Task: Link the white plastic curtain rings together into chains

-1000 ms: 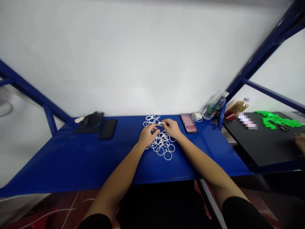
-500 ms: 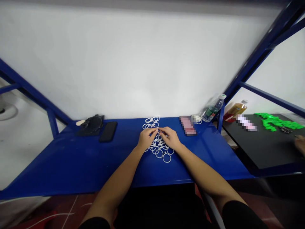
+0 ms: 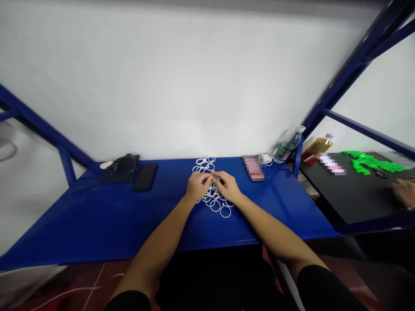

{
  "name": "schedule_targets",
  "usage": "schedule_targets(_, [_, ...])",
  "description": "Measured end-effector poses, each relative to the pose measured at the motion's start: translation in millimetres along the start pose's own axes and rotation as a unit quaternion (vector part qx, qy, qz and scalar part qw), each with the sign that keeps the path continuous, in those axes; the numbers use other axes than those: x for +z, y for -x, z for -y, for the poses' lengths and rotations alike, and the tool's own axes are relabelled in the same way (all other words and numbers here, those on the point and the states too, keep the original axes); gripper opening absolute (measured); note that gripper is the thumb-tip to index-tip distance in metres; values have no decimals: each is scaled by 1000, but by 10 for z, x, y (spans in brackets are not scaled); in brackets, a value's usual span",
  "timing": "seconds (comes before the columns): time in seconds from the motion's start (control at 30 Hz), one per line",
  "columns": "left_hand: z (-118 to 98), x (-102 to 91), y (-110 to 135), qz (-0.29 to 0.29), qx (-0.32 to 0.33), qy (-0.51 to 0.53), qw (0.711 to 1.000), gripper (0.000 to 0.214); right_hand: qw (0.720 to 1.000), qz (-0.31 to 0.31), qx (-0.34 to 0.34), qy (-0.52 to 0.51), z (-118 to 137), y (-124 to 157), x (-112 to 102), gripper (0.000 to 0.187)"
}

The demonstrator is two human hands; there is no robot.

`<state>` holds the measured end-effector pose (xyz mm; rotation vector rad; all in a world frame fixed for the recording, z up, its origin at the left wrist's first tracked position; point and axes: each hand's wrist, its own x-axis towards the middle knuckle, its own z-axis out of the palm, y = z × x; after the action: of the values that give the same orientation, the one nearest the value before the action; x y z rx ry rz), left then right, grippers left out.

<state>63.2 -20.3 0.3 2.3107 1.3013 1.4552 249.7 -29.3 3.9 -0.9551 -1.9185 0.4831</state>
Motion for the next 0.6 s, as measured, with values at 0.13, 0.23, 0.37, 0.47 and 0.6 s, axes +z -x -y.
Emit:
schedule_targets(0.13, [38, 19, 5, 21, -5, 0, 1000, 17, 1000, 13, 2, 13, -36, -8, -25, 35])
schedule_targets(0.23, [112, 0, -19, 33, -10, -10, 999, 15, 998, 7, 5, 55, -81, -22, -100, 32])
schedule_targets(0.37, [304, -57, -73, 22, -55, -56, 997, 16, 994, 36, -7, 106, -109, -56, -250, 24])
schedule_targets(0.47, [469, -76, -81, 31, -93, -91, 991, 12, 992, 40, -6, 117, -132, -89, -319, 22])
schedule_targets(0.6, [585, -56, -50, 51, -128, -117, 984, 13, 991, 40, 18, 124, -212, -97, -314, 20])
